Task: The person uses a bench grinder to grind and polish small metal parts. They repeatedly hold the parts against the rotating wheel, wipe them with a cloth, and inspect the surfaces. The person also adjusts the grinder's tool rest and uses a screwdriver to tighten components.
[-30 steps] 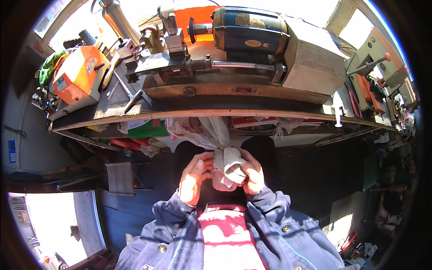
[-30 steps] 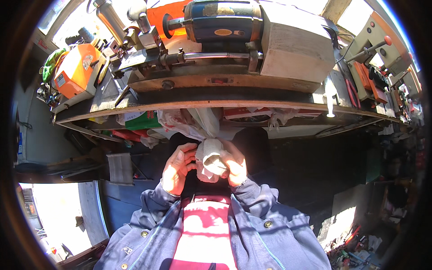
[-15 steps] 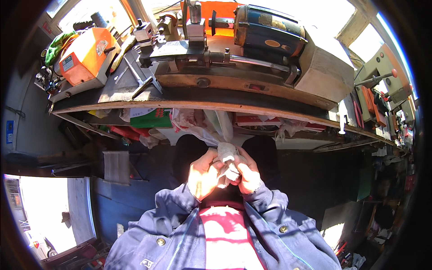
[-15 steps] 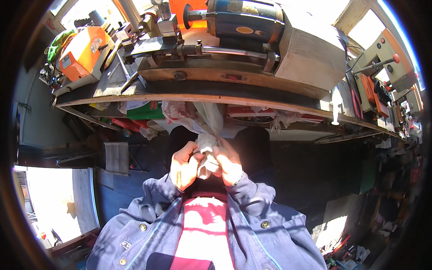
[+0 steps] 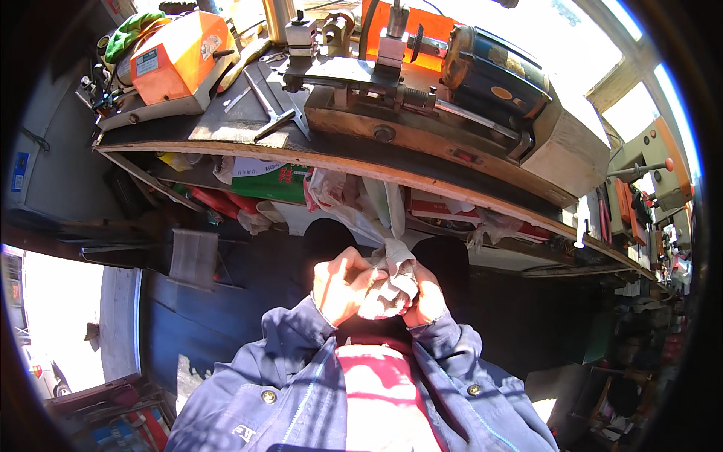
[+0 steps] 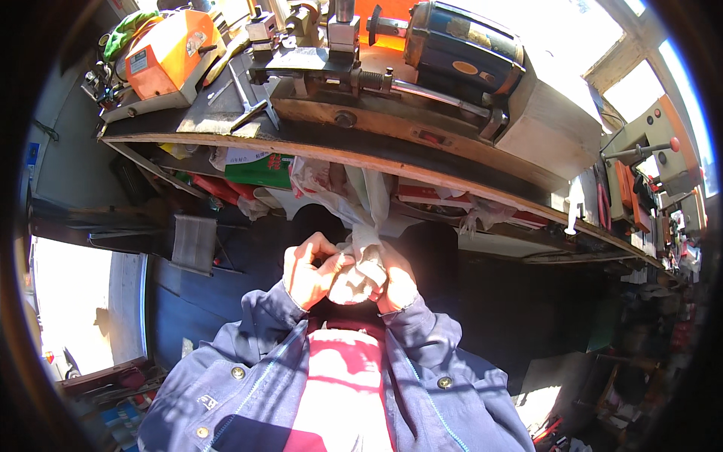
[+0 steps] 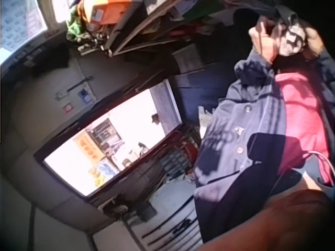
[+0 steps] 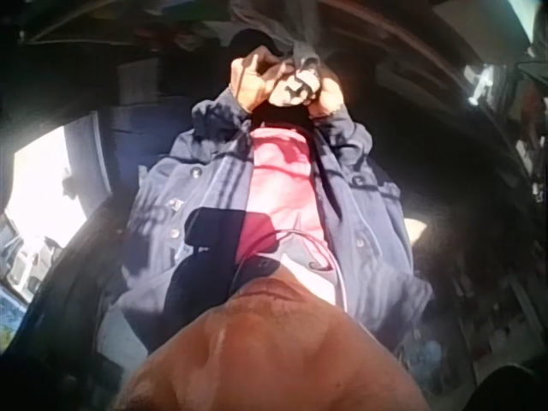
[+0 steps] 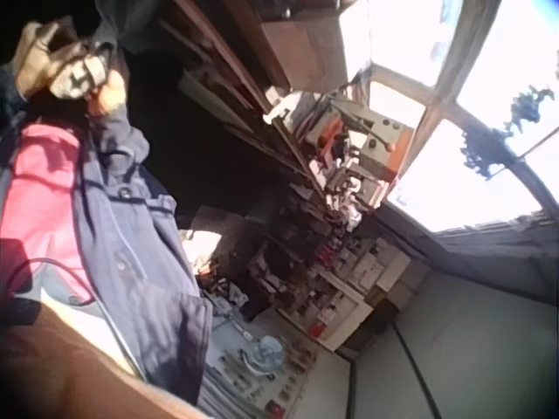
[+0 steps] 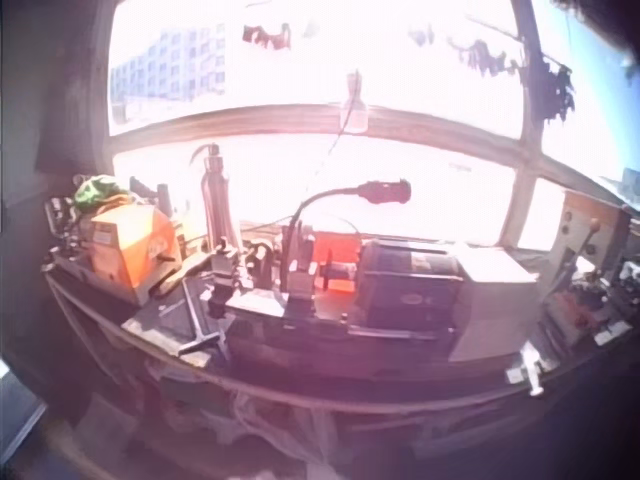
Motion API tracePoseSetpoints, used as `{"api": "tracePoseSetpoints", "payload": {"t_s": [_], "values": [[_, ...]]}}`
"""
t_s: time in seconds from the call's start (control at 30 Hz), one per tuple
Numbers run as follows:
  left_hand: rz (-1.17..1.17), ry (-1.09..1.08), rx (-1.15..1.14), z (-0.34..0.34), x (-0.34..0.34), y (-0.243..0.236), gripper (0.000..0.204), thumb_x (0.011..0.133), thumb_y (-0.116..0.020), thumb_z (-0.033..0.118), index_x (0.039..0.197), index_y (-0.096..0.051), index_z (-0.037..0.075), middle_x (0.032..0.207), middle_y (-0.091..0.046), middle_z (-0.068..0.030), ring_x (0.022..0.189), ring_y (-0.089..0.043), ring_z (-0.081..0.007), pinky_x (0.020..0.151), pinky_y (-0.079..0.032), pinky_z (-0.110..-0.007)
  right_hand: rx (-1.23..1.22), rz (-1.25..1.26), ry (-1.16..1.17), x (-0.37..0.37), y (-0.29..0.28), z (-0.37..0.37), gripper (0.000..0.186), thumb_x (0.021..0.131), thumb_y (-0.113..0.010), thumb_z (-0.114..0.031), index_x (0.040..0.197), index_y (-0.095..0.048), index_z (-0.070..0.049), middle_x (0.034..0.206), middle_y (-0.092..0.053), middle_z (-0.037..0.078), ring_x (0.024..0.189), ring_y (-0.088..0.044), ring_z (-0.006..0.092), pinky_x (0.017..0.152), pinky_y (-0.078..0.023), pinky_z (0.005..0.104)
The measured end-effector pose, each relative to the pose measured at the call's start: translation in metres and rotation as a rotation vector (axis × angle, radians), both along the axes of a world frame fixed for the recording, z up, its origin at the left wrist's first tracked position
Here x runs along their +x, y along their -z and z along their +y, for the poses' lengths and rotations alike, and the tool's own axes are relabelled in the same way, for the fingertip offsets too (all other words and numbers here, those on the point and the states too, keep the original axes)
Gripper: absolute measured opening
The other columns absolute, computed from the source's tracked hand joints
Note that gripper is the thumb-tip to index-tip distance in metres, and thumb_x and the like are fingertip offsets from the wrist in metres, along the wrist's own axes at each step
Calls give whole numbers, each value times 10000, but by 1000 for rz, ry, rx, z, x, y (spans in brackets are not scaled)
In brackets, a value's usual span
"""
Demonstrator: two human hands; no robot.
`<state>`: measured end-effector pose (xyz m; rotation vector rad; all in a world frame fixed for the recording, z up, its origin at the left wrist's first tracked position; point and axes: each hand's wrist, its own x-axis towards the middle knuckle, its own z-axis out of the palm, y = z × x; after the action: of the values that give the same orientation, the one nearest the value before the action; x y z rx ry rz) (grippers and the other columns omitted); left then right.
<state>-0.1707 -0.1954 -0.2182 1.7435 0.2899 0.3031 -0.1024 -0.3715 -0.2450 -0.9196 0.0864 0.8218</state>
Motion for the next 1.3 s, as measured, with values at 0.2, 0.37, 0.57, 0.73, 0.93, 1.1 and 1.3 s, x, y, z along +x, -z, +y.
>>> {"api": "tracePoseSetpoints", "payload": {"t_s": [0.2, 0.37, 0.57, 0.73, 0.93, 1.1, 1.3], "values": [[-9, 53, -722, 11, -11, 15, 296, 1038, -616, 237, 1170, -621, -29, 1048, -721, -134, 982, -681, -179, 905, -535, -326, 67, 212, 245, -6, 2, 3, 436, 1042, -450, -320, 1306, -588, -2, 1080, -719, 120, 834, -722, 216, 606, -595, 298], [-144, 172, -1320, 20, -14, 22, 669, 1090, -380, 534, 1454, -473, -19, 1295, -664, -226, 1168, -659, -344, 1042, -507, -482, 162, 258, 263, -2, -1, -1, 439, 1050, -432, -315, 1328, -581, -9, 1149, -710, 142, 947, -731, 258, 630, -605, 329], [-66, 158, -964, 17, -16, 19, 762, 1041, -445, 593, 1543, -408, 21, 1475, -521, -195, 1297, -555, -344, 1107, -426, -479, 75, 302, 301, -6, -5, 6, 431, 1059, -431, -332, 1306, -590, -16, 1028, -731, 114, 659, -684, 184, 468, -521, 274], [-124, 256, -16, 2, -8, 12, 703, 911, -748, 171, 1507, -411, 10, 1398, -549, -170, 1284, -565, -227, 1071, -458, -360, 129, 218, 59, -5, -11, 14, 400, 1090, -439, -382, 1351, -525, -91, 1061, -675, 68, 759, -655, 157, 533, -491, 282], [33, 4, -402, 8, -5, 4, 346, 963, -540, -20, 1306, -582, -38, 954, -690, -140, 800, -694, -231, 738, -558, -309, 147, 98, -126, 1, -26, 24, 522, 1051, -569, -360, 1480, -426, -98, 926, -595, 50, 559, -466, 93, 485, -382, 256], [155, -178, -248, 38, -1, 25, 240, 1024, -478, 26, 1202, -629, -33, 844, -675, -77, 676, -600, -108, 601, -495, -262, -42, -90, -199, 5, -26, 31, 612, 1024, -612, -260, 1506, -380, 37, 790, -610, 61, 483, -374, 71, 441, -322, 259], [-46, -593, 257, 139, 24, 77, 269, 898, -659, 173, 1059, -694, -38, 935, -731, -237, 833, -724, -357, 736, -547, -405, -279, 35, -64, 10, 6, -6, 355, 1033, -583, -222, 1301, -614, 9, 894, -703, 171, 465, -364, 82, 422, -308, 252]]}}
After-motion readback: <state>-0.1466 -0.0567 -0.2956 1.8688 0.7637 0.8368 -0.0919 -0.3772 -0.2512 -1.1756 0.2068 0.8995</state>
